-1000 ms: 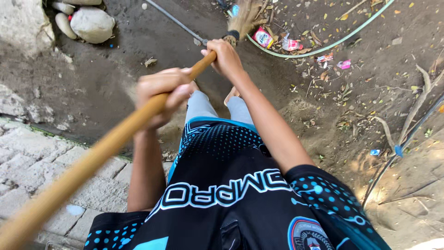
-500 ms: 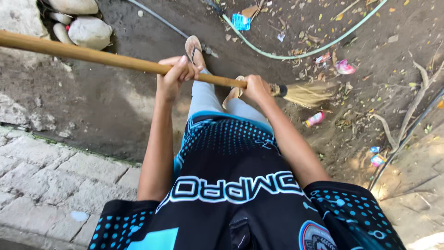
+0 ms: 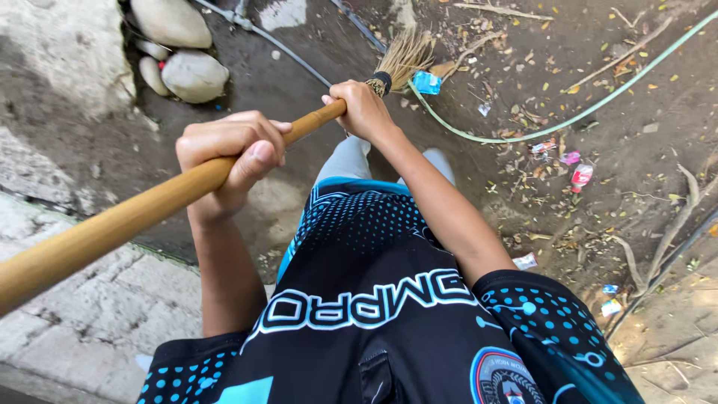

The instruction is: The person sweeps an outdoor area with a broom, moving dirt and debris across a concrete and dirt surface.

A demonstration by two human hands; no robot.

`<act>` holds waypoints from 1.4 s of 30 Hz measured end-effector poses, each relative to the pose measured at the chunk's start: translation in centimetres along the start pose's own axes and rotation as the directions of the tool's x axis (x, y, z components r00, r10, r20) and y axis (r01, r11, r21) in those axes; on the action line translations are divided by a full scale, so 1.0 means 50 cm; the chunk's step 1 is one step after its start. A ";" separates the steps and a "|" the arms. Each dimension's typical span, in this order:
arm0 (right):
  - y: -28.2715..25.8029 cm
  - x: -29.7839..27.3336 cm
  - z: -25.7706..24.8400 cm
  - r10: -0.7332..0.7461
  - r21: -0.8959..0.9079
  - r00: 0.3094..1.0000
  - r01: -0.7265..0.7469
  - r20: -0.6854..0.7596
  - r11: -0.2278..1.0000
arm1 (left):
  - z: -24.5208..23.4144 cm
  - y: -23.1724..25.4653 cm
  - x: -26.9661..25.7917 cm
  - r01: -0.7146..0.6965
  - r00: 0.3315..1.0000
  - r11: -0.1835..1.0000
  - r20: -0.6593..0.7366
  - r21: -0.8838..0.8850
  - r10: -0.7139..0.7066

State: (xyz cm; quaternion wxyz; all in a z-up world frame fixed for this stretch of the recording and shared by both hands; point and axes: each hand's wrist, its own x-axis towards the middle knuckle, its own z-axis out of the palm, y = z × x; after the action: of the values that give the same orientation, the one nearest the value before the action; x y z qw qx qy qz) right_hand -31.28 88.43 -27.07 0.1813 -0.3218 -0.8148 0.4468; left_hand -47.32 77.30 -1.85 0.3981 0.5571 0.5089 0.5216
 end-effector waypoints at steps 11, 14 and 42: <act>0.015 0.075 0.034 -0.023 0.044 0.996 0.019 0.092 0.999 | -0.118 -0.052 0.084 0.099 0.995 0.995 0.028 -0.005 -0.098; -0.012 0.063 0.038 -0.014 -0.005 0.996 0.015 0.088 1.000 | -0.128 -0.028 0.073 0.106 0.994 0.992 -0.011 -0.064 -0.107; 0.048 0.028 0.106 -0.071 -0.055 0.997 0.069 -0.021 0.996 | -0.080 -0.063 0.012 -0.014 0.996 0.999 -0.090 -0.031 0.011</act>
State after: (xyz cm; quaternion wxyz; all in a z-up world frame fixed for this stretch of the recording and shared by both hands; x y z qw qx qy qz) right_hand -34.53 87.09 -31.94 0.1973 -0.3029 -0.8353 0.4143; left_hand -51.76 78.06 -4.26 0.3803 0.5300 0.5145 0.5567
